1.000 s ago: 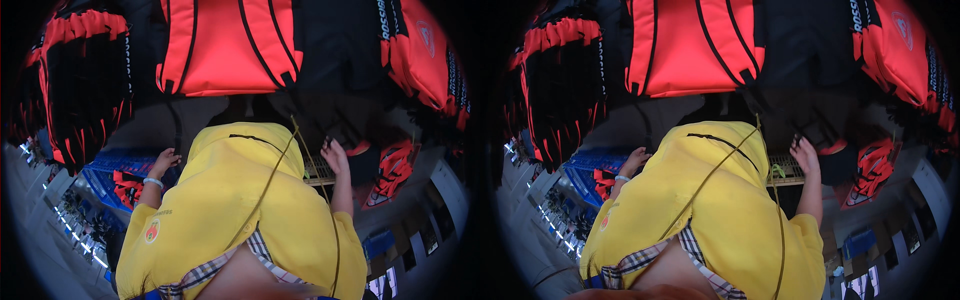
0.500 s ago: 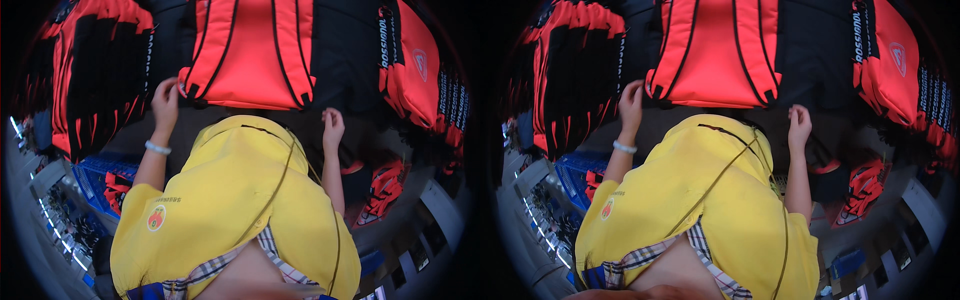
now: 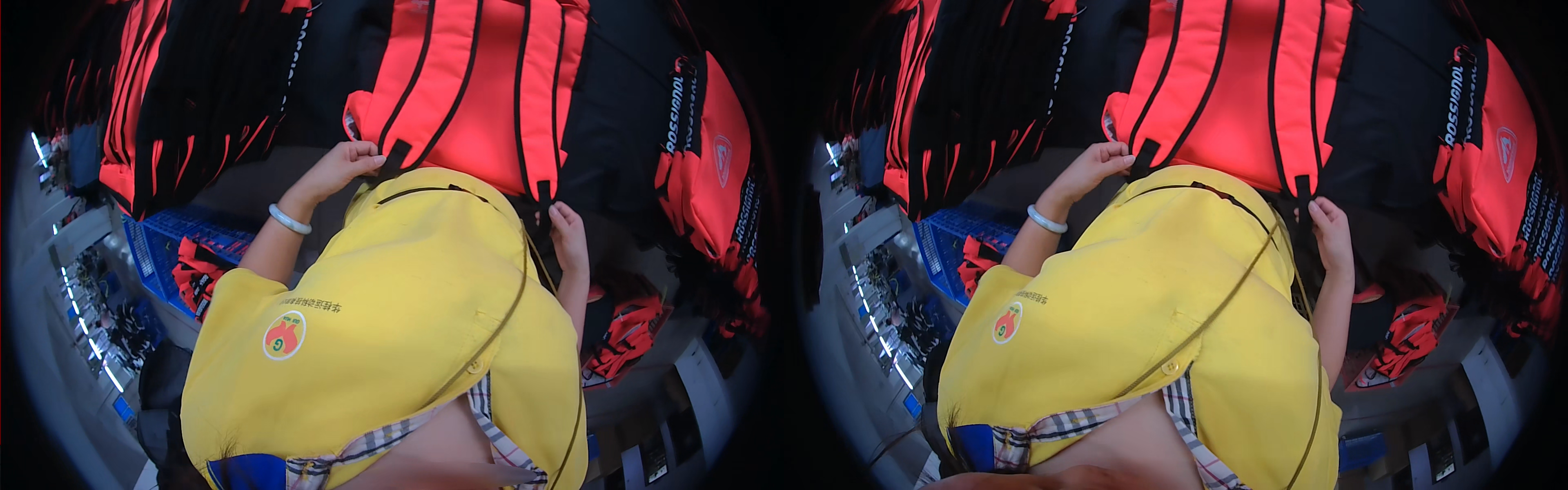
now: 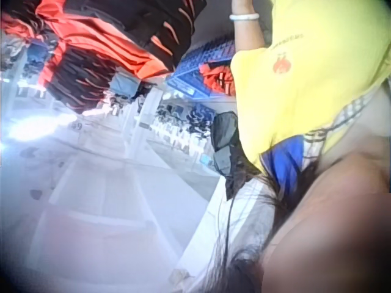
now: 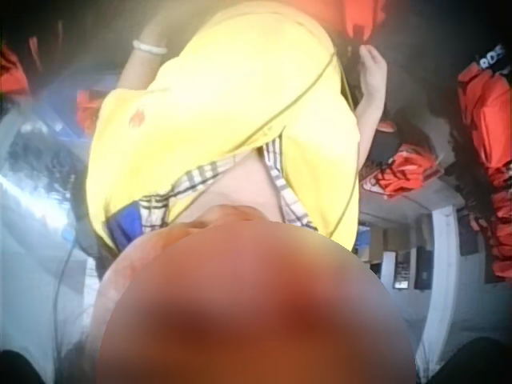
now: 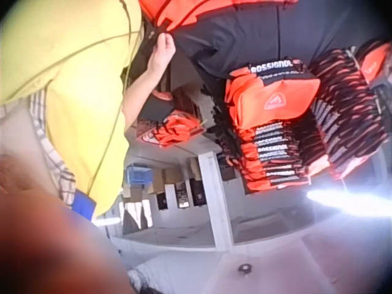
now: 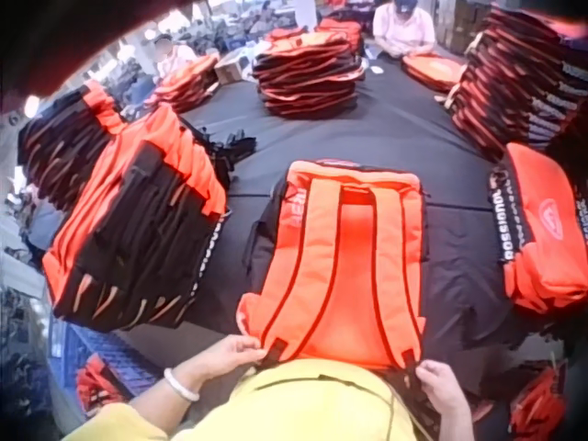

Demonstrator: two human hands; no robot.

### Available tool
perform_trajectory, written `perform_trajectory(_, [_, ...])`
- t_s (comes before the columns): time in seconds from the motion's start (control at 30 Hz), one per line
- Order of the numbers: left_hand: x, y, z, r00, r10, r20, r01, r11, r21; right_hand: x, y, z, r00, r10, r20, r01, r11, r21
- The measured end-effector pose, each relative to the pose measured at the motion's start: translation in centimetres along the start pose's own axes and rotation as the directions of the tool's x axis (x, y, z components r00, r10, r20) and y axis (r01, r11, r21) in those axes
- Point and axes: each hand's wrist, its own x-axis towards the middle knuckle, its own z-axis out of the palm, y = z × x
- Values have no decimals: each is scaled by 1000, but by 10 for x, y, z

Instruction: Inspecting, checking labels, and folding red and black backpacks on a manufacturing table.

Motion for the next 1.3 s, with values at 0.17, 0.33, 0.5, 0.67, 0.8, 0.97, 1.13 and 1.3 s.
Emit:
perform_trajectory(0.17, [-4,-4,15,996,69,-64,-75,993,-90,0,10,18,990,-70,-125,94,976,196])
perform_trajectory(0.33, [-7,-2,21,988,137,-73,-141,989,-41,11,2,21,985,-96,-145,112,988,105])
perform_trajectory(0.5, [-13,-6,17,971,203,-126,-193,977,89,4,3,-12,891,-230,-392,233,972,-39])
perform_trajectory(0.67, [-19,-23,-25,876,285,-390,-211,952,221,2,8,-17,844,-280,-458,161,946,-281])
perform_trajectory(0.8, [-24,-24,-56,818,237,-524,-189,971,145,9,20,-7,854,-329,-404,168,908,-383])
perform_trajectory(0.97, [-19,-40,-55,827,205,-524,-140,977,161,9,39,4,883,-294,-367,205,943,-263])
perform_trajectory(1.13, [-19,-38,-62,718,217,-662,-190,975,114,0,25,-13,830,-302,-469,256,953,-160])
perform_trajectory(1.3, [-18,2,-91,427,681,-595,-18,664,748,-4,-28,-88,501,-690,-522,293,703,-648])
